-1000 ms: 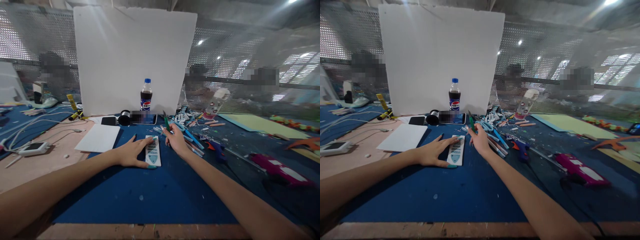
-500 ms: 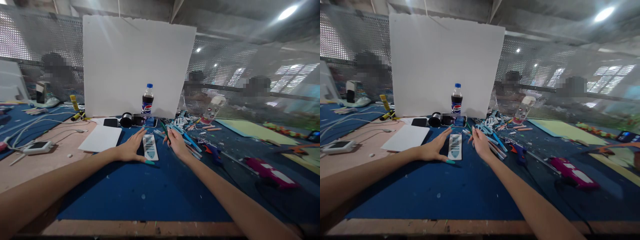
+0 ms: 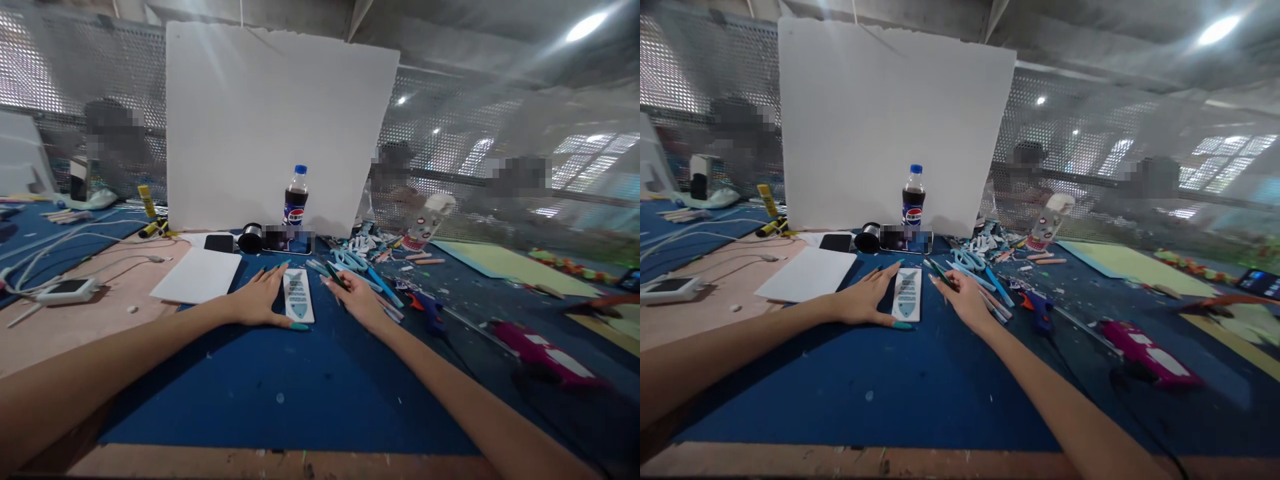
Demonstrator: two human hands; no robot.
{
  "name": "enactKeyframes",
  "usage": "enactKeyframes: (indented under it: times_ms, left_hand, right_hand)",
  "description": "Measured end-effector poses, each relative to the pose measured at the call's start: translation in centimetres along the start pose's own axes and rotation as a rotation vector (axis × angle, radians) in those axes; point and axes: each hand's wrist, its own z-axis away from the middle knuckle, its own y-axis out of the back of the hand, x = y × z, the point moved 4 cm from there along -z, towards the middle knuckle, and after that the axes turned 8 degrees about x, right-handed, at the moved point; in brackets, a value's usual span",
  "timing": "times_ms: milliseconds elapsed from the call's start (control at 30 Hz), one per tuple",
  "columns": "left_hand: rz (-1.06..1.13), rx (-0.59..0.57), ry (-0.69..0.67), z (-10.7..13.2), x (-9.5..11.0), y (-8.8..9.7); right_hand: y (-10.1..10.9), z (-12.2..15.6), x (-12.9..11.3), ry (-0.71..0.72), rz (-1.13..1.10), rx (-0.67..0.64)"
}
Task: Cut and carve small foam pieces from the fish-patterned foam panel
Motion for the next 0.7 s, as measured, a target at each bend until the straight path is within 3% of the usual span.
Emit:
enactKeyframes:
  times_ms: [133,333,533,700]
  left_hand:
    - [-0.014,-0.009,0.013,0.0,0.4,0.2]
    - [-0.012,-0.004,-0.020,-0.2,0.4,0.1]
    - [0.007,-0.024,0.057,-0.3,0.0,0.1]
    - [0.047,-0.063,0.045,-0.8,-1.3,0.5]
  right_hand:
    - [0.1,0.2,0.5,-0.028,-0.001,-0.098]
    - [-0.1,0.5,0.8,-0.067,-0.100,-0.106]
    - [0.1,0.4,-0.1,-0.086,-0.124,-0.164]
    - [0.7,0.1,0.0,-0.020,-0.020,-0.179]
